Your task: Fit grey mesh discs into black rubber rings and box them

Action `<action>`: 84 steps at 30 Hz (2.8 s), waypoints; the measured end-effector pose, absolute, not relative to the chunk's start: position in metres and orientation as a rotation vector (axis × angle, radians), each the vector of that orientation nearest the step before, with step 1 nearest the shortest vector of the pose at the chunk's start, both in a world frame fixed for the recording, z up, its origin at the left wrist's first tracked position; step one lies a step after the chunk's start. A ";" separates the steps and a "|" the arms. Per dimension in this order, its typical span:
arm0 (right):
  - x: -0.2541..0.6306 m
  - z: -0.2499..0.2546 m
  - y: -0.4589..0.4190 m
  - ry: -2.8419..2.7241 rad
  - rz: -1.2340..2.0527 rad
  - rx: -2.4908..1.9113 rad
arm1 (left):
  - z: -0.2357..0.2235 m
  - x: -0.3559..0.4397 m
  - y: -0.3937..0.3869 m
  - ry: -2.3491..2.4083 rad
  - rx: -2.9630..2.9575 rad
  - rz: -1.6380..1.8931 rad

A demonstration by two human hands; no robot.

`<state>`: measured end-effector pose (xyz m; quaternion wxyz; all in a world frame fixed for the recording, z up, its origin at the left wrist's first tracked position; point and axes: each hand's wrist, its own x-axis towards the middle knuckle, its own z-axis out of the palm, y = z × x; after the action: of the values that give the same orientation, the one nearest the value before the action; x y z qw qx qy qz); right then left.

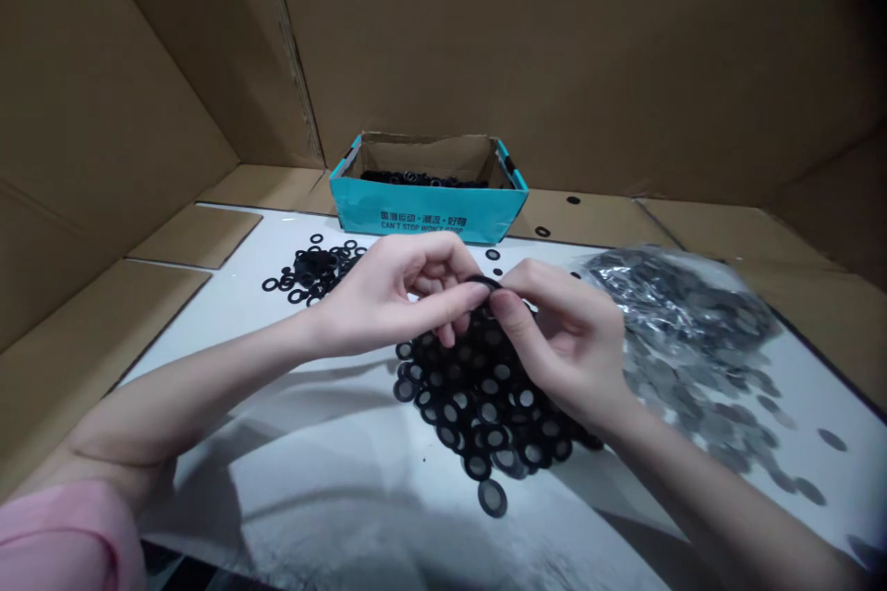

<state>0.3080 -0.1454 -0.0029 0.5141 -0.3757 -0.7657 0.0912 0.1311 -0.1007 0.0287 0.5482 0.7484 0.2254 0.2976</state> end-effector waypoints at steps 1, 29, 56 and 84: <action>0.307 -0.004 -0.146 -1.807 0.243 -0.904 | 0.031 0.130 -0.100 0.544 1.755 0.682; 0.310 -0.005 -0.143 -1.817 0.318 -0.990 | 0.032 0.124 -0.094 0.572 2.117 0.692; 0.313 -0.003 -0.143 -1.976 0.268 -0.882 | 0.036 0.127 -0.107 0.657 2.121 0.787; 0.309 -0.014 -0.142 -1.543 1.185 -0.841 | 0.029 0.126 -0.101 0.384 2.470 1.073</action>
<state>0.3085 -0.1416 -0.0142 0.4888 -0.3462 -0.6351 0.4877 0.1257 -0.1011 0.0290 0.2090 0.8880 0.1381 0.3856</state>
